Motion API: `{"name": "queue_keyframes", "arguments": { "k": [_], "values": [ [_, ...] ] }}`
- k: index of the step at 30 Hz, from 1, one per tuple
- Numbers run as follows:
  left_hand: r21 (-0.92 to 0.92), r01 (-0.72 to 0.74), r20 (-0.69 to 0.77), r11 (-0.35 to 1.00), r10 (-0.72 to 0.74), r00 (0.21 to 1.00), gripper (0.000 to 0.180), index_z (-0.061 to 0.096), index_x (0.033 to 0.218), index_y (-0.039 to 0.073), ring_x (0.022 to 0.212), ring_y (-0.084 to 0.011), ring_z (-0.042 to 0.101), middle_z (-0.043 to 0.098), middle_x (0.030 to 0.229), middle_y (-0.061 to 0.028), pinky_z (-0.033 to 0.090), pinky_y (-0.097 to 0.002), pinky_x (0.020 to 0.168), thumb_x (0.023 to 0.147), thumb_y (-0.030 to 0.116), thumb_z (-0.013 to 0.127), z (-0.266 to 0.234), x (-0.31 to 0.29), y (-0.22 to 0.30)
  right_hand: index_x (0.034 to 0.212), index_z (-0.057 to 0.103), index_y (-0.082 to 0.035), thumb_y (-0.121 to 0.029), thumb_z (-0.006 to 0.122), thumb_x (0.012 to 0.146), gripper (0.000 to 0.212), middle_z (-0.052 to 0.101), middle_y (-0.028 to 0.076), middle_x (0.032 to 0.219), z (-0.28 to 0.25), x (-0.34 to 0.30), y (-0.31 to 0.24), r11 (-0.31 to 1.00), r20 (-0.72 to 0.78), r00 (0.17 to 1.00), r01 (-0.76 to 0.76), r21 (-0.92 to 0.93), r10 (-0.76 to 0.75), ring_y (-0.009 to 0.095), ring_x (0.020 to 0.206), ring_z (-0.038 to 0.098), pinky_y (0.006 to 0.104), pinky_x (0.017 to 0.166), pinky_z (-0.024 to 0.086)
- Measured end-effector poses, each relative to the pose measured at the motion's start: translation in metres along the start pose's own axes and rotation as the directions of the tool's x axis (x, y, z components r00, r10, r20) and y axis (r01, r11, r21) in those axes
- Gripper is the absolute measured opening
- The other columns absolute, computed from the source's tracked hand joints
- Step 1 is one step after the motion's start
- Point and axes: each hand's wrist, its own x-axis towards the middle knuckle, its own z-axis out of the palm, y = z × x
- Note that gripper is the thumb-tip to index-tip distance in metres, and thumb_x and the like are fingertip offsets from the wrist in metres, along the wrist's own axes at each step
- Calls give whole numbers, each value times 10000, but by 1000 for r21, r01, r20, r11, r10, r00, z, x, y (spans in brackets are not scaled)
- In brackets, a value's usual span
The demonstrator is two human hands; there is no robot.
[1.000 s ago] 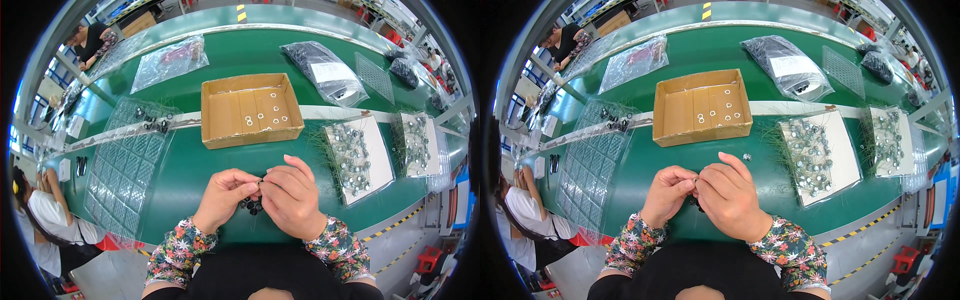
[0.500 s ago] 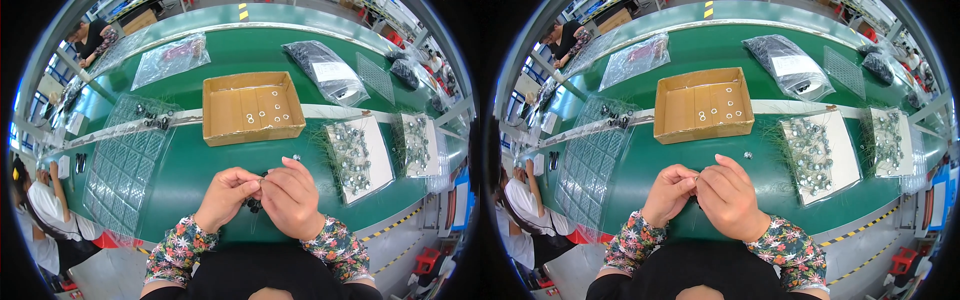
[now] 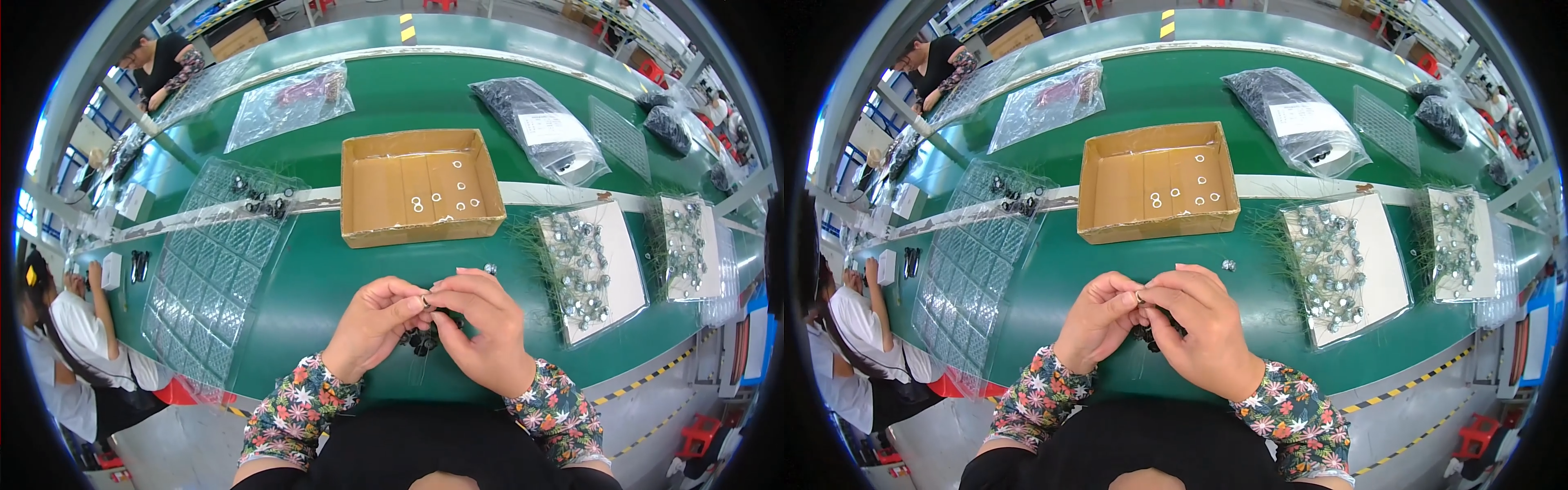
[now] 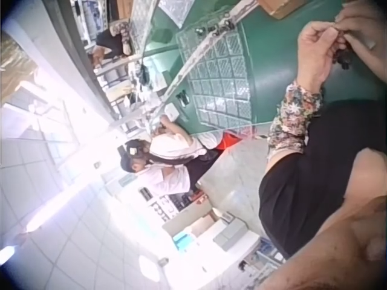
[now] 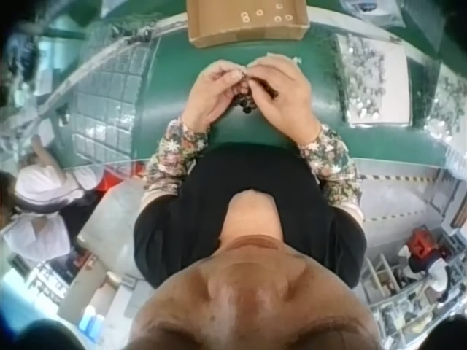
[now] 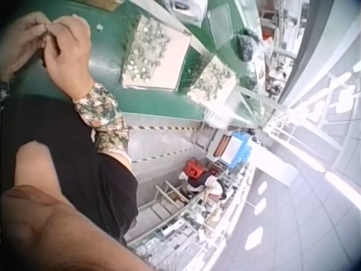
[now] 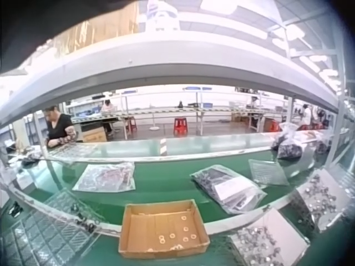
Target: The person assembles small plastic components and metal rings by hand at a factory workbench, taking them from plastic trays and plastic bags and placing them together.
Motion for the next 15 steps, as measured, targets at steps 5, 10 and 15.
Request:
{"name": "queue_keyframes", "arguments": {
  "k": [5,10,15],
  "values": [
    [-4,-4,8,1000,4,1000,89,601,961,13,783,-156,620,642,918,-99,519,-269,717,882,49,580,-2,1,-1,868,626,-36,16,666,702,178,621,75,865,1,0,3,1000,-2,1000,-8,12,8,249,781,608,416,835,472],
    [-7,-7,-1,1000,7,1000,91,599,966,15,798,-158,619,640,927,-97,518,-274,727,886,52,575,-2,0,-2,873,632,-36,16,667,700,184,625,76,873,3,-2,4,999,-5,1000,30,-32,-30,241,786,611,416,835,471],
    [-50,-29,-34,998,27,999,92,597,969,28,845,-158,615,638,941,-84,512,-288,762,894,73,567,-2,0,-5,924,653,-40,-1,669,703,224,639,70,927,4,-4,0,984,9,995,100,-145,-99,212,836,621,413,854,455]
  ]
}}
